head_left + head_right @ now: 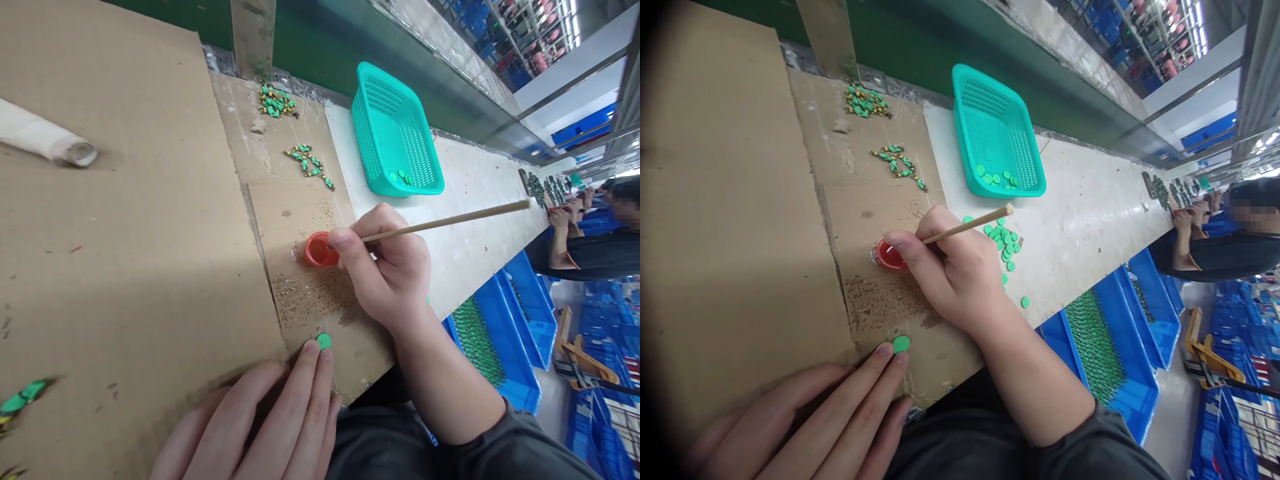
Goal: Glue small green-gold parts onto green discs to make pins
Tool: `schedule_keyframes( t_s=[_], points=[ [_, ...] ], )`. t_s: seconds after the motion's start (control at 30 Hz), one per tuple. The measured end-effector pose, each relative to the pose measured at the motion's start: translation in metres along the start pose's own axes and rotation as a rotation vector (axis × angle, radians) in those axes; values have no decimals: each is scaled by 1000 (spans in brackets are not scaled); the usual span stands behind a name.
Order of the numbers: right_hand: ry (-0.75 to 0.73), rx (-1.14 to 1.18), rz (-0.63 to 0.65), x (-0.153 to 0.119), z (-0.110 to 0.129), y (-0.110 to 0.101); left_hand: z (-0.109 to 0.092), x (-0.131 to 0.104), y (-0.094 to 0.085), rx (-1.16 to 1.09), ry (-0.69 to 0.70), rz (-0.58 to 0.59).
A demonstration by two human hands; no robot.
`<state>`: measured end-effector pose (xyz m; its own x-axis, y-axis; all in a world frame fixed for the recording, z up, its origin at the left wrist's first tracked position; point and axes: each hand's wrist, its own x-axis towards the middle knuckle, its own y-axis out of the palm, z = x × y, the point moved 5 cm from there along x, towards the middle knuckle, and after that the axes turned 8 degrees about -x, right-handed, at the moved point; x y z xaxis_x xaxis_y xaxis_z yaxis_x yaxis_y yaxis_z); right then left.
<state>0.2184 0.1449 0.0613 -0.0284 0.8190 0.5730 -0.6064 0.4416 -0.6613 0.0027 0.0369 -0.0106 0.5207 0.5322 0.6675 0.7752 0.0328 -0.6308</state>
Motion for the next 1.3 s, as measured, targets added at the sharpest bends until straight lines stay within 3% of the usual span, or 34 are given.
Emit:
schedule_keyframes(
  t_s=[0.23, 0.33, 0.47, 0.57, 0.73, 0.83, 1.0, 1.3],
  points=[
    [-14, 26, 0, 0, 0, 2, 1, -5, -1, -7, 28, 19],
    [-12, 65, -55, 0, -2, 0, -3, -2, -2, -5, 73, 46],
    [-13, 135, -162, -9, 5, -14, -7, 12, -7, -2, -95, 55],
    [-52, 191, -197, -30, 20, -29, -12, 20, -11, -21, -156, 42],
    [-45, 236, -108, -78, 41, -33, -15, 19, -11, -65, -184, 90],
    [-50, 232, -89, -91, 45, -31, -15, 16, -13, -72, -177, 93],
    [-60, 239, -1, -89, 46, -25, -15, 14, -14, -80, -142, 137],
    [-8, 284, 50, -87, 42, -23, -17, 19, -14, -63, -143, 160]
  ],
)
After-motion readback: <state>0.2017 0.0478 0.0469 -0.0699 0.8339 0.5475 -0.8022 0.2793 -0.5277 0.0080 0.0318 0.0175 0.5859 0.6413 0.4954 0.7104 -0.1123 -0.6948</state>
